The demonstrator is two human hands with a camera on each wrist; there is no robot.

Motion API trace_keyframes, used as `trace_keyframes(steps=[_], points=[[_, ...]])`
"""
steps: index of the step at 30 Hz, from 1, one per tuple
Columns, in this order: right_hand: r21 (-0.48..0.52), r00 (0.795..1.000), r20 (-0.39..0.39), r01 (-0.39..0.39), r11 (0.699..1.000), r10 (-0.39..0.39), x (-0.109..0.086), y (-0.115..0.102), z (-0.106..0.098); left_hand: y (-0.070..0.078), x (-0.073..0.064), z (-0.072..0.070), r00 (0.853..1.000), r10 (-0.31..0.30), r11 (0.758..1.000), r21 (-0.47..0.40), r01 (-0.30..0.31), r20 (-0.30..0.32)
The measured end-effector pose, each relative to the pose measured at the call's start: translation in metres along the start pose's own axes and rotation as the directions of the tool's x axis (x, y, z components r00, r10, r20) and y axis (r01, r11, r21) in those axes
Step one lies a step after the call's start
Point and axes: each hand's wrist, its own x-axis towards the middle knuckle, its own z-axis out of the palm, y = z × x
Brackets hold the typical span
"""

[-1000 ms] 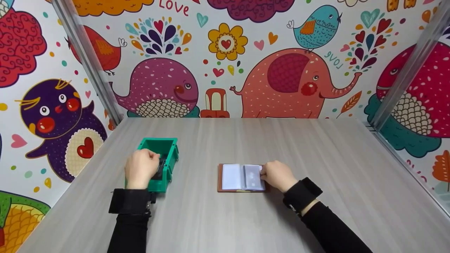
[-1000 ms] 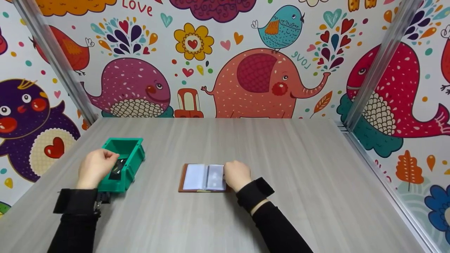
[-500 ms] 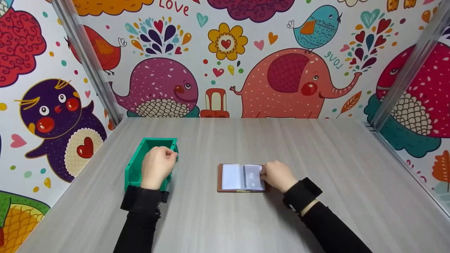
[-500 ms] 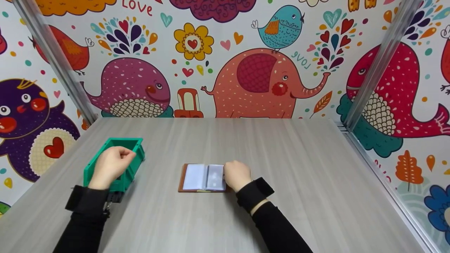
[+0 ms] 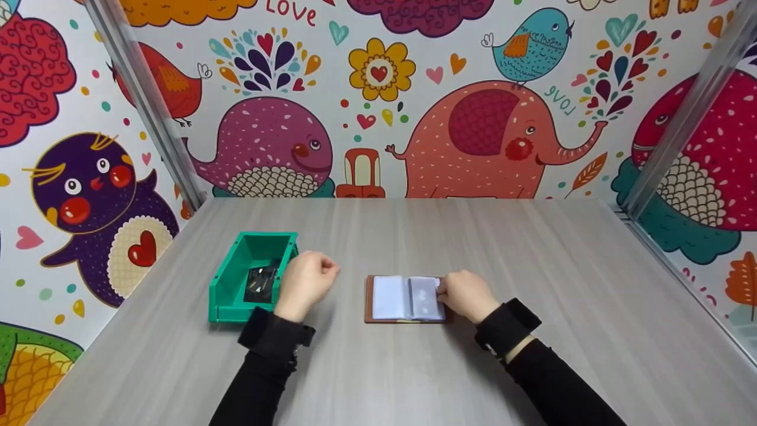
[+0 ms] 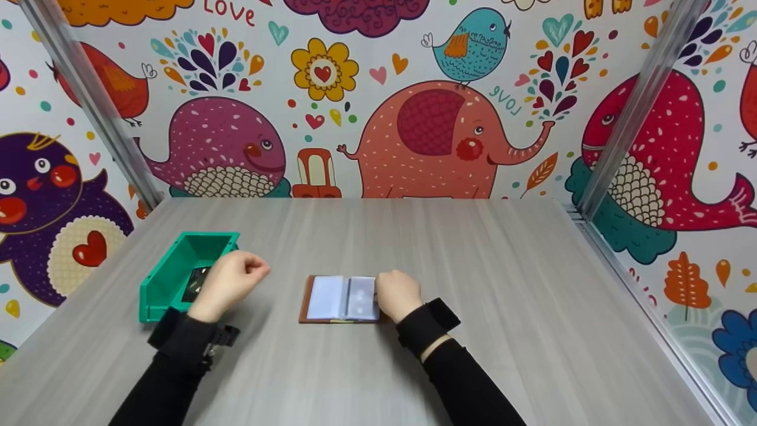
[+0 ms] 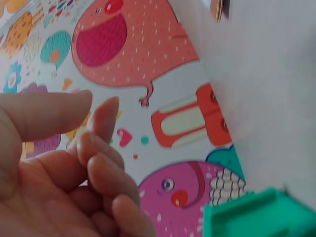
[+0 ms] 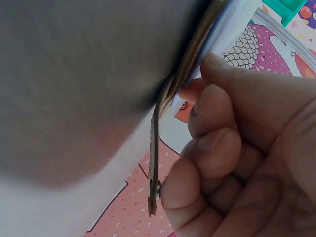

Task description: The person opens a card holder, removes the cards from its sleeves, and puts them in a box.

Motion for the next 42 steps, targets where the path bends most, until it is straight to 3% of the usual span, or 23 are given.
trace_keyframes(steps=[10, 21, 28, 36, 42], points=[[-0.021, 0.997, 0.056, -0.047, 0.999, 0.048, 0.002, 0.001, 0.002, 0.018, -0.003, 0.032, 0.990, 0.033, 0.999, 0.027, -0.037, 0.134], [-0.015, 0.998, 0.054, -0.042, 0.999, 0.043, 0.002, 0.002, 0.001, 0.029, -0.005, 0.052, 0.967, 0.074, 0.994, 0.058, -0.090, 0.244], [-0.012, 0.997, 0.059, -0.054, 0.998, 0.055, 0.002, 0.001, 0.001, 0.030, -0.007, 0.063, 0.959, 0.104, 0.986, 0.098, -0.134, 0.263], [-0.016, 0.997, 0.055, -0.044, 0.999, 0.045, 0.003, 0.002, 0.003, 0.030, -0.011, 0.069, 0.962, 0.129, 0.971, 0.165, -0.172, 0.242], [-0.009, 0.999, 0.044, -0.030, 1.000, 0.030, 0.002, 0.003, 0.003, 0.033, -0.010, 0.071, 0.960, 0.092, 0.961, 0.230, -0.155, 0.263]])
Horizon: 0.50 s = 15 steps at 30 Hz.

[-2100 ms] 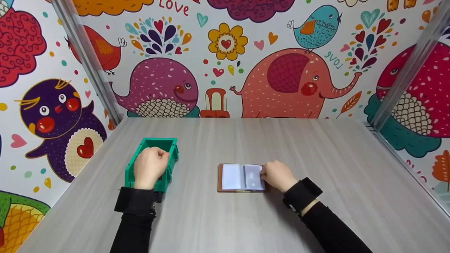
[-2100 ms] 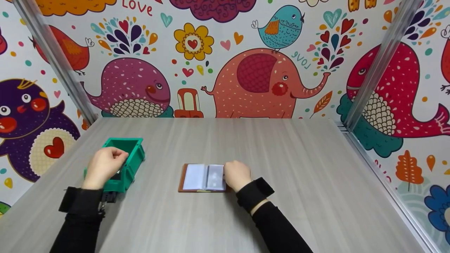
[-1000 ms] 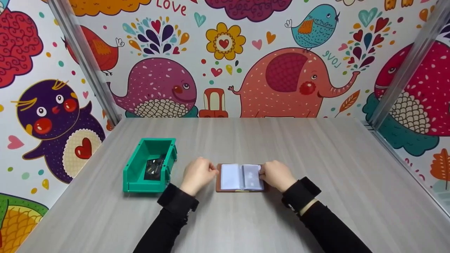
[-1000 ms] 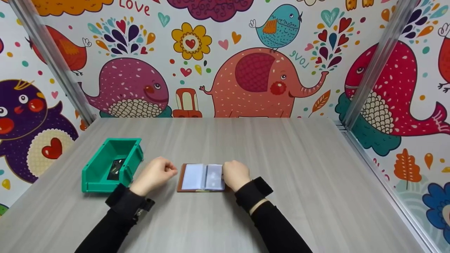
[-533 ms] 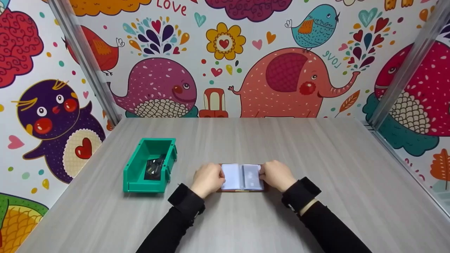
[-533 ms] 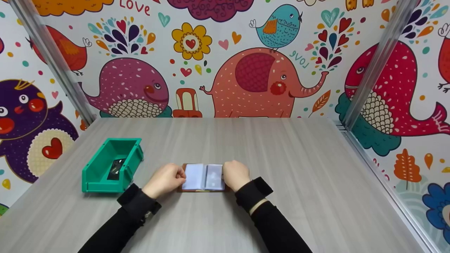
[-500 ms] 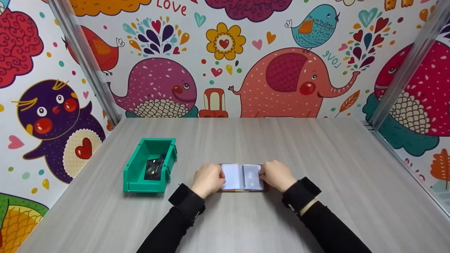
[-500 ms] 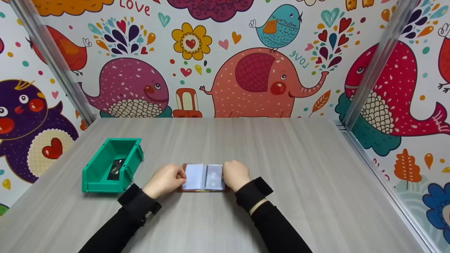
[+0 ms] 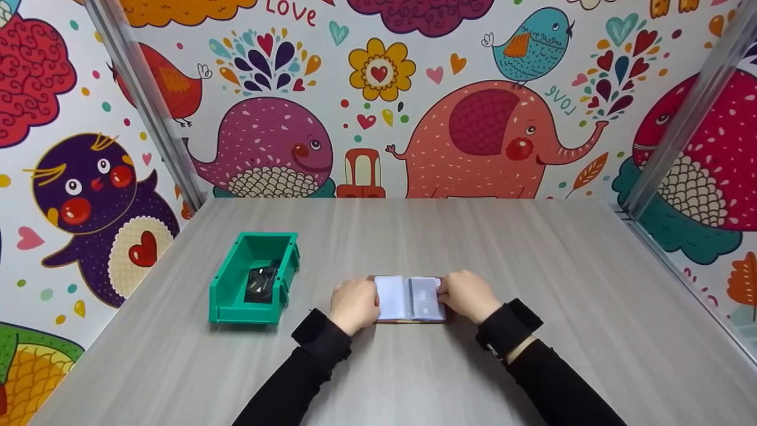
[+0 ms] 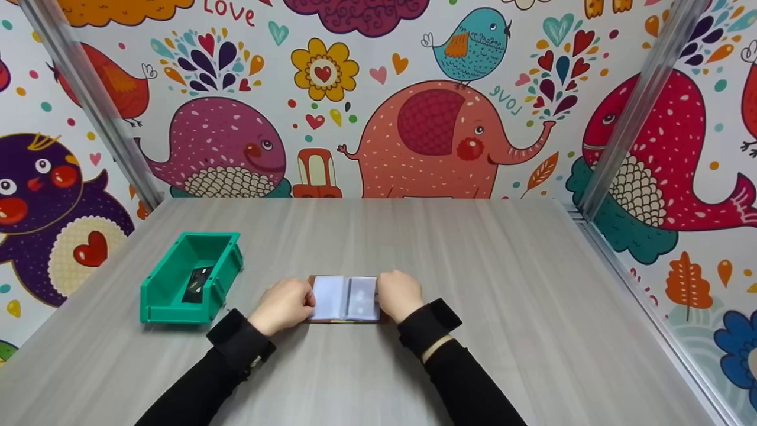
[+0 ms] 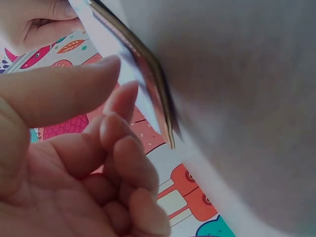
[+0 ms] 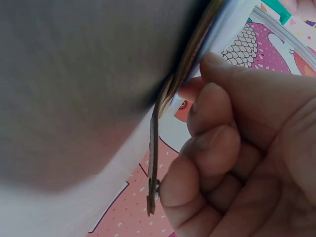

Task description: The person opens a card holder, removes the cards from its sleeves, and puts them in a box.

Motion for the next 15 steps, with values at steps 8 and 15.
trace_keyframes(steps=[8, 15], points=[[0.011, 1.000, -0.005, 0.017, 1.000, -0.017, -0.0005, 0.0014, 0.0002, 0.0034, 0.0021, 0.0005, 0.999, -0.025, 0.999, 0.042, 0.024, 0.021], [0.038, 0.999, -0.004, 0.044, 0.998, -0.044, 0.0006, 0.0062, 0.0005, 0.0062, 0.0031, 0.0009, 0.999, -0.027, 0.995, 0.092, 0.024, 0.033]])
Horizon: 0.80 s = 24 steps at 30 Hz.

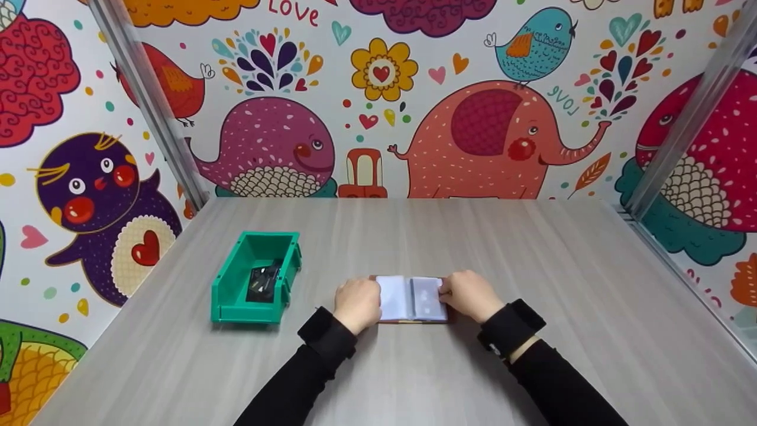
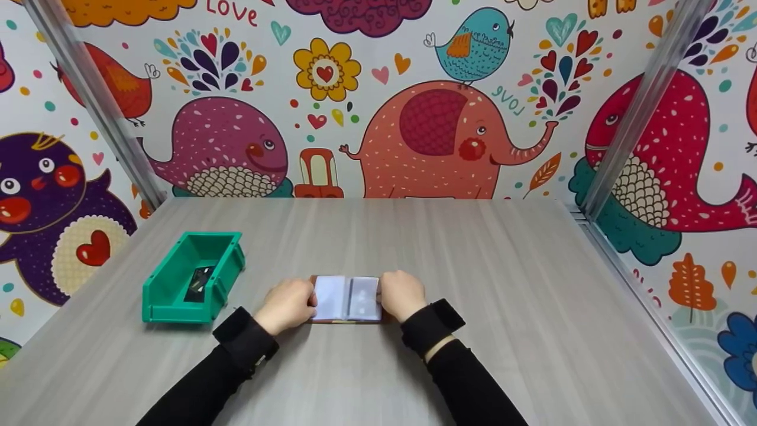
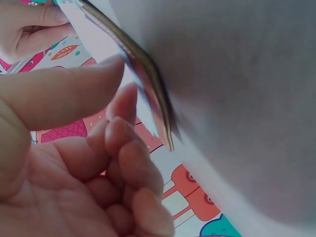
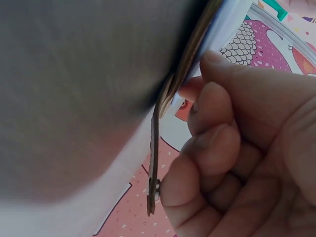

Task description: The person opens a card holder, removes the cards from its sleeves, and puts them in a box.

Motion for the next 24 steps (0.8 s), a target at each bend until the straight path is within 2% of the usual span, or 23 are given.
trace_keyframes(steps=[7, 15, 24], points=[[0.029, 1.000, -0.025, -0.002, 1.000, 0.002, 0.001, 0.005, -0.002, 0.001, 0.000, 0.001, 1.000, 0.001, 1.000, 0.011, -0.001, -0.006], [0.052, 0.995, -0.047, -0.081, 0.995, 0.083, 0.008, 0.003, -0.002, 0.001, 0.000, 0.001, 1.000, -0.003, 1.000, 0.019, 0.003, 0.000], [0.029, 0.992, -0.036, -0.120, 0.992, 0.121, 0.017, 0.005, -0.002, 0.002, -0.001, 0.001, 1.000, 0.000, 1.000, 0.022, 0.000, -0.005]])
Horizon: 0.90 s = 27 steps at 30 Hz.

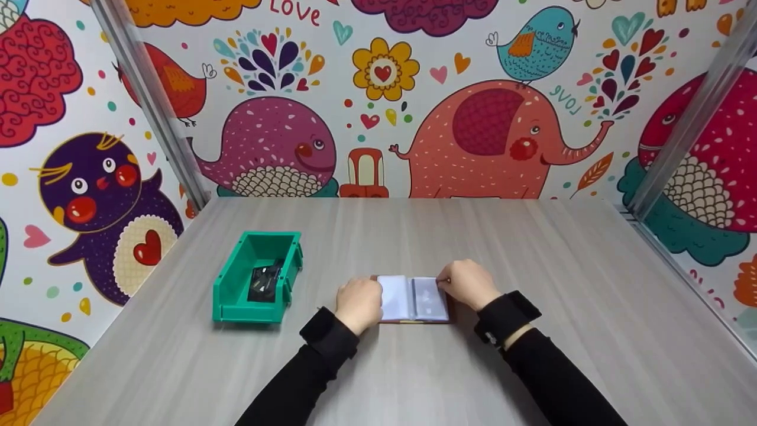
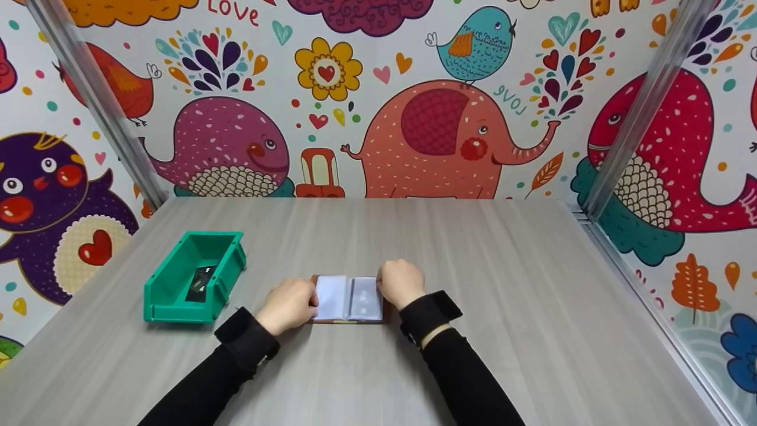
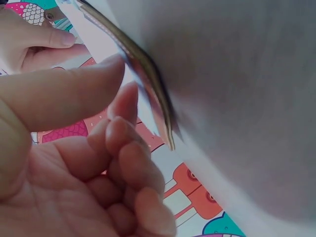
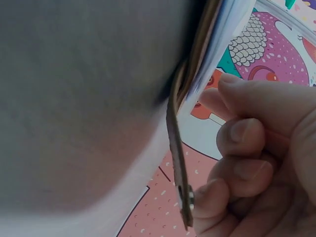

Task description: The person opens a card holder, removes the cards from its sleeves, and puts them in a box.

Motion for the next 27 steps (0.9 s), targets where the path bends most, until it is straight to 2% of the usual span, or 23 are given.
trace_keyframes(steps=[14, 19, 27], points=[[-0.021, 0.999, 0.051, 0.007, 1.000, -0.006, 0.0039, -0.0002, 0.0011, 0.0005, 0.0000, 0.0001, 1.000, -0.008, 1.000, -0.001, 0.008, 0.001], [-0.033, 0.999, 0.039, 0.039, 0.999, -0.038, 0.0032, 0.0001, 0.0014, 0.0001, 0.0003, 0.0001, 1.000, -0.010, 1.000, -0.004, 0.010, 0.008], [-0.059, 0.995, 0.016, 0.097, 0.994, -0.096, 0.0024, 0.0006, 0.0048, -0.0001, -0.0007, 0.0003, 1.000, 0.006, 1.000, 0.010, -0.006, -0.021]])
